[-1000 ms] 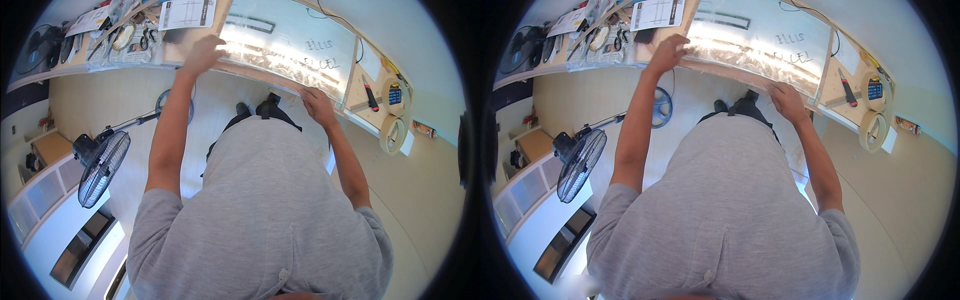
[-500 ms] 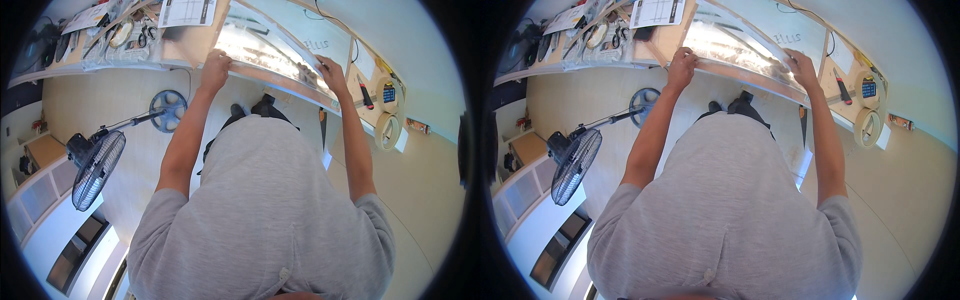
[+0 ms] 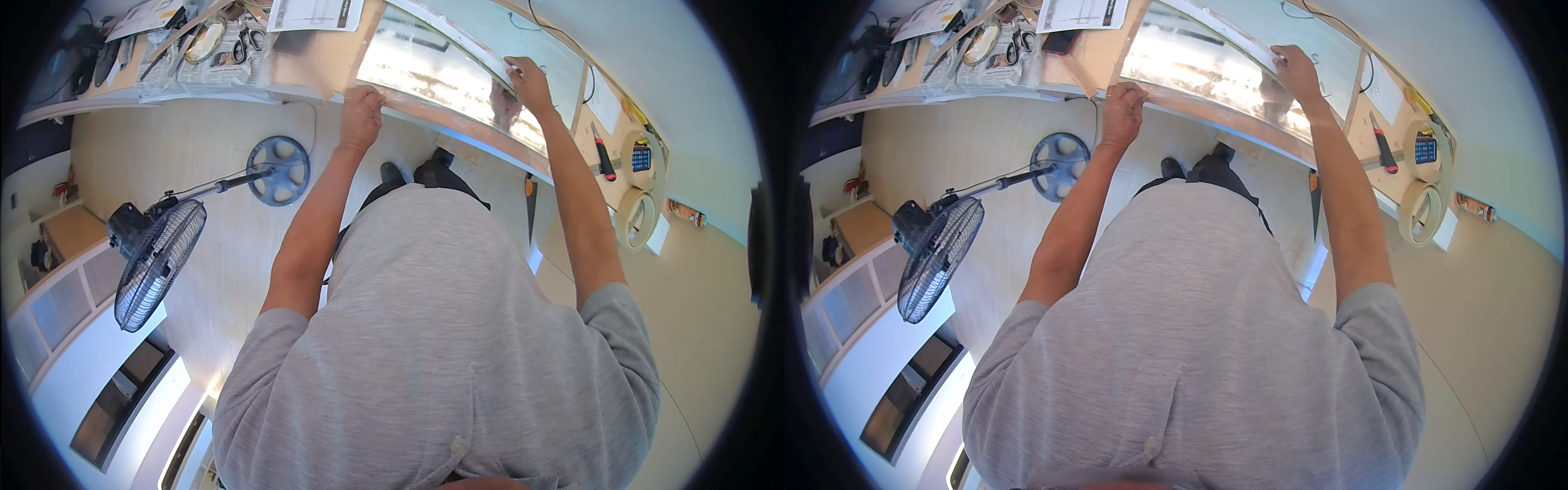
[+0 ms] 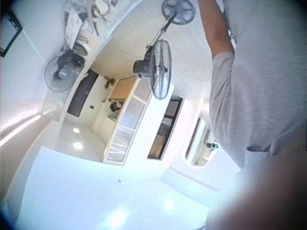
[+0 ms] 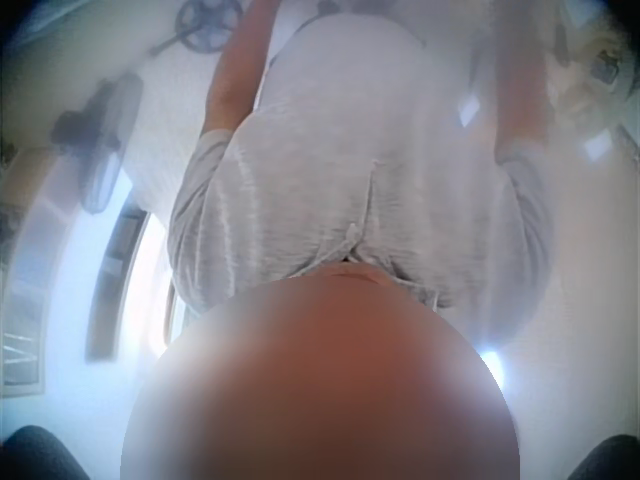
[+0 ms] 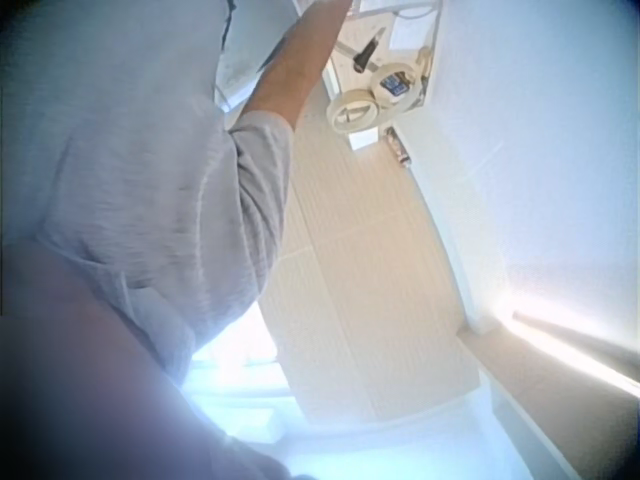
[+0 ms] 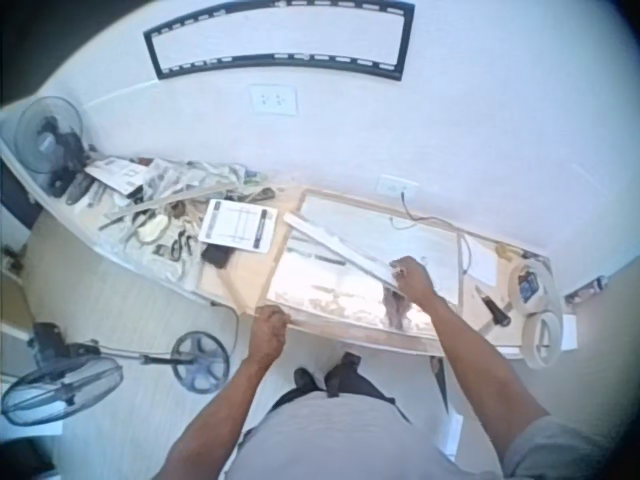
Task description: The person assembles a mirror frame by placing a mirror onto a wooden board, aligning wooden strips along the edges, and securing them with tape. The person repeatedly adjusts the strips and applies tape to hold the frame in place.
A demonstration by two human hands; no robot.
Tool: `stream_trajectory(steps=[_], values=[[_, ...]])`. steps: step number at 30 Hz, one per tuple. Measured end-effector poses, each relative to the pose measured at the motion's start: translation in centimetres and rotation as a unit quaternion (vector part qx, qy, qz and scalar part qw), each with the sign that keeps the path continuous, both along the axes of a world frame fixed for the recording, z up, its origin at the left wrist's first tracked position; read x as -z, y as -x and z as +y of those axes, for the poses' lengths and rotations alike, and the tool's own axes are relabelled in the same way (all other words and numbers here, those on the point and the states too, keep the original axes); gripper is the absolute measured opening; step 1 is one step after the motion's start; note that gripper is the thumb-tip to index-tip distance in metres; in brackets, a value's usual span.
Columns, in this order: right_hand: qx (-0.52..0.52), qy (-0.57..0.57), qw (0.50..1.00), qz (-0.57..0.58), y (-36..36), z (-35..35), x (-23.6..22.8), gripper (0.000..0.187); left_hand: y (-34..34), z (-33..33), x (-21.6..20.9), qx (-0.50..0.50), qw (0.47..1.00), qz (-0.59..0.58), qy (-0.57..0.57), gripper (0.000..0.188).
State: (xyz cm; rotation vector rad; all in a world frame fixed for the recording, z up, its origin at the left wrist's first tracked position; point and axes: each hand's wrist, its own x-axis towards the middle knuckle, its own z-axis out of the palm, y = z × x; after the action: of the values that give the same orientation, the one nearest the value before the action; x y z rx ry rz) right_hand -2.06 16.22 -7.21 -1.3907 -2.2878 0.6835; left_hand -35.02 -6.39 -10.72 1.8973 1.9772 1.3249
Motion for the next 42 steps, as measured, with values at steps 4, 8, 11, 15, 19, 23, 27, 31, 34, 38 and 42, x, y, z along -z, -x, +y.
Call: stream_trajectory(steps=[4,8,11,15,19,23,27,31,34,38,42], values=[[-0.034,-0.169,0.985,0.016,3.6,-3.1,-0.6,0.032,0.5,0.0,-0.2,-0.001,1.000,-0.009,0.002,0.019],[-0.185,-0.014,0.979,0.081,10.5,-8.5,-0.5,0.033,-0.1,0.3,-0.5,-0.049,0.994,-0.091,-0.020,0.024],[-0.194,0.051,0.974,0.105,15.5,-10.8,-0.7,0.032,-1.1,0.1,-1.1,-0.241,0.934,-0.262,0.010,0.017],[-0.241,-0.008,0.970,0.042,19.4,-11.3,-0.9,0.033,-0.6,-0.9,-2.3,-0.233,0.737,-0.618,0.147,0.026],[-0.238,0.038,0.970,-0.043,21.1,-11.0,-0.7,0.030,0.0,-0.5,-2.9,-0.195,0.728,-0.628,0.195,0.028],[-0.193,0.145,0.971,0.009,21.3,-10.4,0.0,0.023,0.2,0.8,-2.1,-0.182,0.767,-0.570,0.231,0.027],[-0.196,0.207,0.956,0.071,21.3,-8.9,0.7,0.015,-0.2,1.0,-1.1,-0.183,0.773,-0.571,0.208,0.024],[-0.181,0.301,0.928,0.125,21.0,-8.0,1.2,0.017,0.0,0.8,-1.8,-0.180,0.709,-0.651,0.201,0.021],[-0.219,0.315,0.914,0.129,20.9,-8.0,1.3,0.020,0.4,1.3,-2.9,-0.155,0.697,-0.655,0.249,0.019],[-0.201,0.332,0.915,0.106,20.7,-8.4,1.4,0.011,0.8,1.9,-3.0,-0.134,0.734,-0.609,0.270,0.014],[-0.184,0.271,0.936,0.133,20.8,-8.5,1.5,0.021,1.2,1.3,-1.9,-0.123,0.683,-0.681,0.234,0.012]])
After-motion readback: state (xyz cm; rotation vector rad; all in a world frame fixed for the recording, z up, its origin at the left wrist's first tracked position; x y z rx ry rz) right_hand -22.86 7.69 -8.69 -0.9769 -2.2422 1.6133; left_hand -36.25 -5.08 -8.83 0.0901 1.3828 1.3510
